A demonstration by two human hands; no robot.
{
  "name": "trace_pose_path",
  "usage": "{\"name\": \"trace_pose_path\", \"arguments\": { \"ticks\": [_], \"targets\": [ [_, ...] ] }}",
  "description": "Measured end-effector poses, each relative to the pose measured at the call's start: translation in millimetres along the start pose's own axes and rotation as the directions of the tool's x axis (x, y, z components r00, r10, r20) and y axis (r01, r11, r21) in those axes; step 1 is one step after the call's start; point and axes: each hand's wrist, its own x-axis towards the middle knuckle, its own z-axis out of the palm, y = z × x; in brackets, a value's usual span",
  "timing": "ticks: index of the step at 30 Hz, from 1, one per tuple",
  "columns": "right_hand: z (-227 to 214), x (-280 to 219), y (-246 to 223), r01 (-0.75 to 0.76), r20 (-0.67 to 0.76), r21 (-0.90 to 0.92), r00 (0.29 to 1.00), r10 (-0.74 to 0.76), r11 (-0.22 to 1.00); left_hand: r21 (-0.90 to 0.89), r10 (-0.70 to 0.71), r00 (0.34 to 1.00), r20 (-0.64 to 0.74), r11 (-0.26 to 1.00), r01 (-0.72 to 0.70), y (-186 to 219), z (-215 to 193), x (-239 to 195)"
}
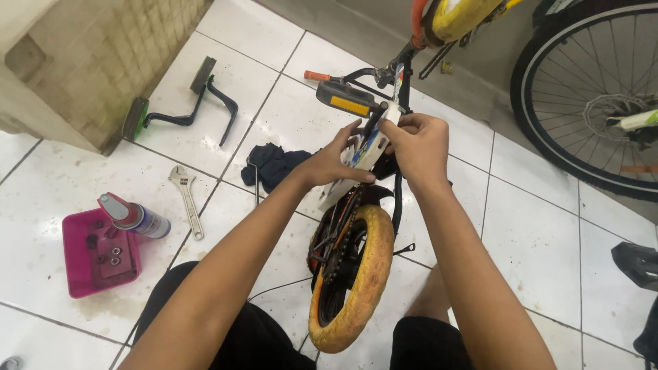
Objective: The person assembles a small bicycle by attaching a rear wheel and a seat. They first position the wheel into the frame, then attach the seat to the frame, and finally adjust the chain and wheel alignment.
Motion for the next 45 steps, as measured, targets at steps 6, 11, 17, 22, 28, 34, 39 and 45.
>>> {"name": "trace_pose_path", "arguments": {
  "ticks": [6, 11, 17, 22, 28, 34, 39, 45],
  "targets": [
    [-1.4, 11.1, 16.5, -0.020, -0.018, 0.023, 1.000, 0.020, 1.000, 0.336, -0.036, 0.997, -0.071, 0.940, 0.058, 36.3, -20.5, 1.6],
    [2.2, -4.4, 4.6, 0.026, -0.072, -0.012, 0.997, -0.027, 1.000, 0.493, 0.121, 0.977, -0.176, 0.870, -0.019, 55.4, -24.5, -5.7],
    [7.4, -6.4, 3.0, 0.021, -0.114, 0.013, 0.993, -0.019, 1.000, 0.659, 0.357, 0.898, -0.257, 0.744, -0.107, 76.7, -17.8, -15.6],
    [8.1, -5.8, 16.9, 0.026, -0.136, 0.105, 0.991, -0.011, 0.994, 0.647, 0.397, 0.865, -0.306, 0.754, -0.117, 97.8, -10.0, -29.2],
    [1.4, -12.2, -7.6, 0.014, -0.112, 0.398, 0.993, 0.033, 0.917, 0.511, 0.270, 0.932, -0.243, 0.852, -0.114, 89.7, -13.9, -40.0],
    [-2.4, -7.2, -22.6, 0.079, -0.056, 0.420, 0.997, -0.061, 0.904, 0.250, 0.405, 0.853, -0.328, 0.908, -0.335, 66.4, -2.8, -41.8],
    [4.4, -16.3, -49.0, 0.125, 0.069, 0.440, 0.983, -0.172, 0.889, 0.052, 0.419, 0.827, -0.374, 0.900, -0.433, 26.8, 5.2, -32.7],
    [5.5, -9.9, -46.1, -0.013, 0.305, 0.516, 0.937, -0.170, 0.857, 0.085, 0.428, 0.842, -0.327, 0.901, -0.425, -16.9, -6.2, -21.8]
  ]
}}
